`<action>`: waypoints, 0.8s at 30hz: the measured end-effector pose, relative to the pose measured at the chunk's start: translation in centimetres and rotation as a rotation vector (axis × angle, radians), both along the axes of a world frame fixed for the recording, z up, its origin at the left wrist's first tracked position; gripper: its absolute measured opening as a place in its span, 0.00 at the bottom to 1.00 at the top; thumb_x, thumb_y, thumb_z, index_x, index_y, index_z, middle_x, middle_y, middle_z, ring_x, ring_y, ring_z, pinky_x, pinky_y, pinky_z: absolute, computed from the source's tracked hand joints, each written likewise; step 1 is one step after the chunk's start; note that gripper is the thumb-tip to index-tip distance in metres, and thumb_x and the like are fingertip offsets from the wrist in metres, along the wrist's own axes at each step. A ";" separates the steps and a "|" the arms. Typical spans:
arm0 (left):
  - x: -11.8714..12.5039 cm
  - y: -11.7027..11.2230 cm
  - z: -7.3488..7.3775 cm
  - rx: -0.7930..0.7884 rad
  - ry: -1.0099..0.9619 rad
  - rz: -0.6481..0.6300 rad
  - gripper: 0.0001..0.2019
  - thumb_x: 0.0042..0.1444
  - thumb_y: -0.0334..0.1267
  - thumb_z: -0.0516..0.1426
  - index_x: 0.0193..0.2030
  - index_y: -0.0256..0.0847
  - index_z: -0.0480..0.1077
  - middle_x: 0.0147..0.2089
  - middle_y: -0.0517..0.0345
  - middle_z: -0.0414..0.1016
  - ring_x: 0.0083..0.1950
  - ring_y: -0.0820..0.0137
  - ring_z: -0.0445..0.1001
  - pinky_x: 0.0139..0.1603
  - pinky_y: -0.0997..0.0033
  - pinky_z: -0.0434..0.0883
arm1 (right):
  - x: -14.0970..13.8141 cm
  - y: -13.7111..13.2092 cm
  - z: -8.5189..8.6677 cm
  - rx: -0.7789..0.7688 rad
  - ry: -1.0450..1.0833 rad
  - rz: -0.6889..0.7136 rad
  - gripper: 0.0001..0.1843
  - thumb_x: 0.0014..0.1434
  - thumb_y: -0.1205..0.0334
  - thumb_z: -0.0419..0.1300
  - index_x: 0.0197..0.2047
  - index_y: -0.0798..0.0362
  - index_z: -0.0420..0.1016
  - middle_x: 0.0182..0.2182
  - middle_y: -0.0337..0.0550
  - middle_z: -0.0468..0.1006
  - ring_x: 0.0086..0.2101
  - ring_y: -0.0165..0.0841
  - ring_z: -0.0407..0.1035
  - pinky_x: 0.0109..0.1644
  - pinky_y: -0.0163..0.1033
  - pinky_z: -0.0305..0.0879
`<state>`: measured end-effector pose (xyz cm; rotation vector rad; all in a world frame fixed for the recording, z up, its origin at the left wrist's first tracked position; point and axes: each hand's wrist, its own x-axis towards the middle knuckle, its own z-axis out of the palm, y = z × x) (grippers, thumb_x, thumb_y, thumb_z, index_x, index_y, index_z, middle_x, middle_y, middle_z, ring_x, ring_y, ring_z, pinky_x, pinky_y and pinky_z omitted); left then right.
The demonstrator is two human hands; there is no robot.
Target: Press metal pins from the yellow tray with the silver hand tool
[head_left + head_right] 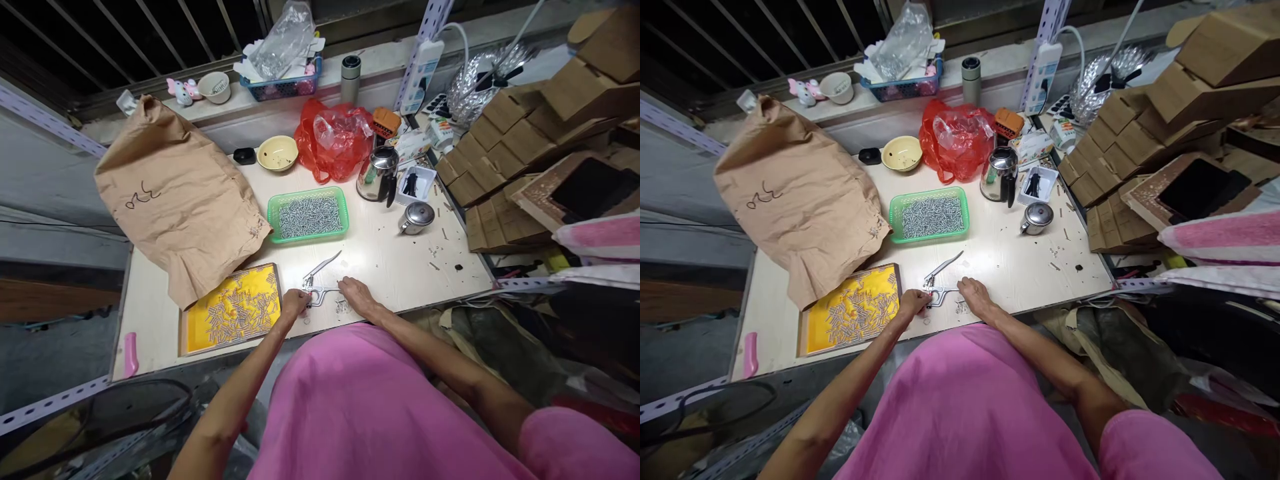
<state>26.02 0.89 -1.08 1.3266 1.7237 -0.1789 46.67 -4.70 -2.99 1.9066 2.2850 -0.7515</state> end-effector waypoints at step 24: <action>-0.6 -0.6 -1.2 -0.143 -0.143 0.292 0.08 0.49 0.37 0.63 0.25 0.36 0.70 0.14 0.68 0.63 0.16 0.78 0.63 0.24 0.77 0.68 | 1.4 4.1 0.8 0.084 0.005 0.099 0.52 0.44 0.51 0.73 0.67 0.54 0.55 0.69 0.59 0.47 0.65 0.54 0.43 0.61 0.57 0.52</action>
